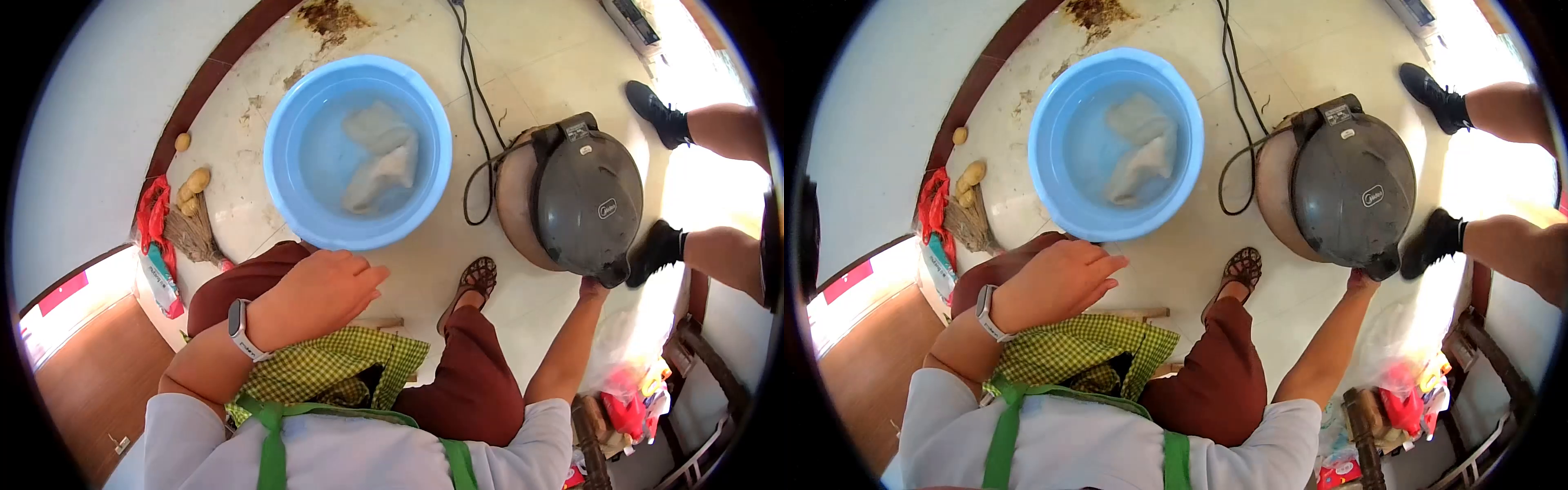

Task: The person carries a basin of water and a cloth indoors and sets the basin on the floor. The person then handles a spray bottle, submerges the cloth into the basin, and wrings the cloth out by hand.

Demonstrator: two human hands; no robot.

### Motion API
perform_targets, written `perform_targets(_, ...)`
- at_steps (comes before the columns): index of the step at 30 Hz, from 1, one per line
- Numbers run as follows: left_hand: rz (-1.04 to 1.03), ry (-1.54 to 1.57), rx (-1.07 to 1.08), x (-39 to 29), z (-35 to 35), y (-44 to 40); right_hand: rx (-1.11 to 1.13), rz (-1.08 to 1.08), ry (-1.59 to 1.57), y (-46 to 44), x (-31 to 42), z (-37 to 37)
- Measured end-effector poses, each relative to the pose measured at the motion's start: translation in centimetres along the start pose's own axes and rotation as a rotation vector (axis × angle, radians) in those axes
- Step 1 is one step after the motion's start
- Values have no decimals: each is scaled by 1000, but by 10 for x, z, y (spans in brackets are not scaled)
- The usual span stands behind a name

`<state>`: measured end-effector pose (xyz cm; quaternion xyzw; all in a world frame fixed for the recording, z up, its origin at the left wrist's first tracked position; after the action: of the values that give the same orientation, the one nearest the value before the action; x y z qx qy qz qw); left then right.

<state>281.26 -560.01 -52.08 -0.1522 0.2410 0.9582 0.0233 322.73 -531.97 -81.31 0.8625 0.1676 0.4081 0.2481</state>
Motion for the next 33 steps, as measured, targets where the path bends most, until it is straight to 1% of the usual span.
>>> perform_targets(2, -33, 12, 27, -3, -2, 0, -46, 51, 15, 6, 6, 23)
perform_targets(5, 68, 48, 8, -1, -3, 2, -364, 248, 16, 4, 7, 111)
perform_targets(6, 36, 63, 0, -2, -3, 0, -458, 306, 15, 8, 21, 123)
perform_targets(7, 40, 76, -15, -3, -3, -1, -430, 261, -12, 28, 17, 101)
perform_targets(8, 54, 84, -31, -4, -2, -2, -393, 208, -43, 62, -4, 49)
perform_targets(10, 55, 99, -40, -7, 1, -2, -212, -11, -128, 103, -32, -42)
perform_targets(11, 29, 77, -33, -8, 0, -2, -205, -7, -131, 108, -41, -57)
perform_targets(12, 1, 57, -27, -8, -2, 0, -282, -16, -179, 112, -50, -67)
perform_targets(13, -1, 54, -33, -7, -3, 0, -360, -25, -226, 113, -54, -72)
perform_targets(14, -17, 51, -20, -8, -4, -1, -355, -18, -226, 109, -54, -73)
perform_targets(16, -38, 52, -18, -10, -4, 0, -385, -240, -441, 97, -70, -62)
perform_targets(17, -40, 67, -29, -11, -3, -1, -337, -210, -508, 93, -74, -67)
perform_targets(18, -41, 82, -38, -12, -2, -1, -329, -204, -504, 92, -73, -67)
perform_targets(20, -43, 93, -49, -12, -2, -3, -287, -170, -350, 93, -77, -72)
perform_targets(22, -40, 97, -52, -12, -5, -3, -314, -162, -368, 88, -78, -75)
perform_targets(24, -34, 100, -102, -11, -7, -3, -257, -120, -425, 85, -75, -85)
perform_targets(26, -26, 95, -98, -10, -4, -1, -272, -144, -389, 88, -73, -88)
perform_targets(28, -19, 98, -94, -9, -1, 1, -290, -168, -345, 89, -67, -75)
perform_targets(30, 25, 88, 6, -5, -3, 0, -356, -124, -338, 82, -51, -49)
perform_targets(32, 38, 77, 30, -7, 2, -1, -315, 67, -175, 73, -16, -31)
perform_targets(33, 41, 64, 53, -8, 1, -2, -322, 77, -167, 67, -1, -21)
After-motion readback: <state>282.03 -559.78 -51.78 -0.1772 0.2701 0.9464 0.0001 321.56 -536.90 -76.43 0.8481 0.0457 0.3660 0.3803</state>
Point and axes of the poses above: each hand's wrist, its own y-axis away from the middle knuckle, its own z-axis out of the back of the hand, x = y × z, the point moved 4 cm from there along -y, towards the middle knuckle, and after that the axes turned 13 degrees about -y, right-handed, at the moved point
